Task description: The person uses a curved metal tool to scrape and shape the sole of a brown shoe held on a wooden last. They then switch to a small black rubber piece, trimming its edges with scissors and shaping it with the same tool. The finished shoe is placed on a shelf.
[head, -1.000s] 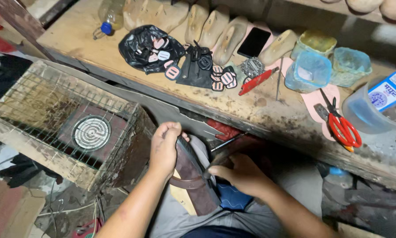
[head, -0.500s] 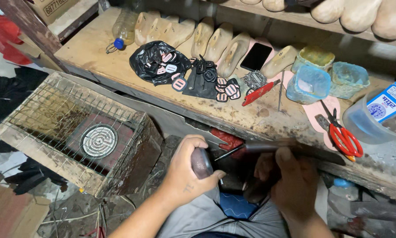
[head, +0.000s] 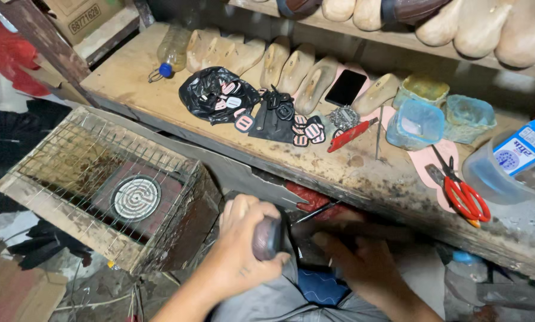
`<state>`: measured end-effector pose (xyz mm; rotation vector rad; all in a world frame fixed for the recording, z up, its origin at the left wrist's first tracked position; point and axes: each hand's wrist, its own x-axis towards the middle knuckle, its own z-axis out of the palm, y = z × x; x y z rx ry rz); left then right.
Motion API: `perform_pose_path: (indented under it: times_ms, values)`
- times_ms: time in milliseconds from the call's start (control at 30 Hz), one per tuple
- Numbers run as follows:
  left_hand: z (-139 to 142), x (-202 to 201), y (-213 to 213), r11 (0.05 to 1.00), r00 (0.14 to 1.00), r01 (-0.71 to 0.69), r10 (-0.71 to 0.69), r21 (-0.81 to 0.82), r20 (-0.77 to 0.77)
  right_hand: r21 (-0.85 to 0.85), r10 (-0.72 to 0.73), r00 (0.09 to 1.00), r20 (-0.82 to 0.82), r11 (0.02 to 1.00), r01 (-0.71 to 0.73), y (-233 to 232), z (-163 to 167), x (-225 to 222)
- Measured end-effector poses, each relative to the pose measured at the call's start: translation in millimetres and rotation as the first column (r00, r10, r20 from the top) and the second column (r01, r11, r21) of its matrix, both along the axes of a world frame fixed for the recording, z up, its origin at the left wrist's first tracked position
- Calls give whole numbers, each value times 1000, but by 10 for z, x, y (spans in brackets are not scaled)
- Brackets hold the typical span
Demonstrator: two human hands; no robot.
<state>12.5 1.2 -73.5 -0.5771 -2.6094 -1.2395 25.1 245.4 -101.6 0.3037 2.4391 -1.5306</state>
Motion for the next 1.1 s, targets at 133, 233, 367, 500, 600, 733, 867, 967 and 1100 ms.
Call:
perform_pose_path:
  times_ms: [133, 233, 367, 500, 600, 733, 867, 967, 1100]
  values:
    - [-104, -214, -428, 762, 839, -88, -290, 641, 461, -142, 101, 979, -178, 982, -127, 161, -109, 3]
    - [-366, -340, -572, 407, 810, -81, -505, 910, 298, -540, 116, 977, -180, 819, -196, 67, -231, 86]
    - [-616, -395, -655, 281, 781, -30, -593, 959, 198, -351, 193, 924, -331, 883, -310, -195, -292, 147]
    - [-647, -443, -621, 300, 798, -39, -565, 953, 210, -105, 181, 860, -477, 960, -260, -326, -147, 180]
    - [-608, -489, -657, 256, 841, -68, -505, 964, 193, 98, 269, 771, -577, 960, -261, -214, -13, 84]
    - [-689, -651, -779, 169, 885, -84, -439, 982, 152, 402, 315, 738, -596, 913, -65, 55, -77, -332]
    - [-945, -777, -919, 177, 888, -194, -385, 965, 250, 641, 325, 808, -491, 763, 83, 346, -350, -808]
    - [-1100, -822, -1029, 169, 895, -221, -356, 961, 268, 632, 312, 792, -525, 766, 118, 541, -478, -946]
    - [-1107, -810, -976, 225, 910, -232, -293, 946, 293, 512, 239, 741, -628, 844, 161, 560, -468, -875]
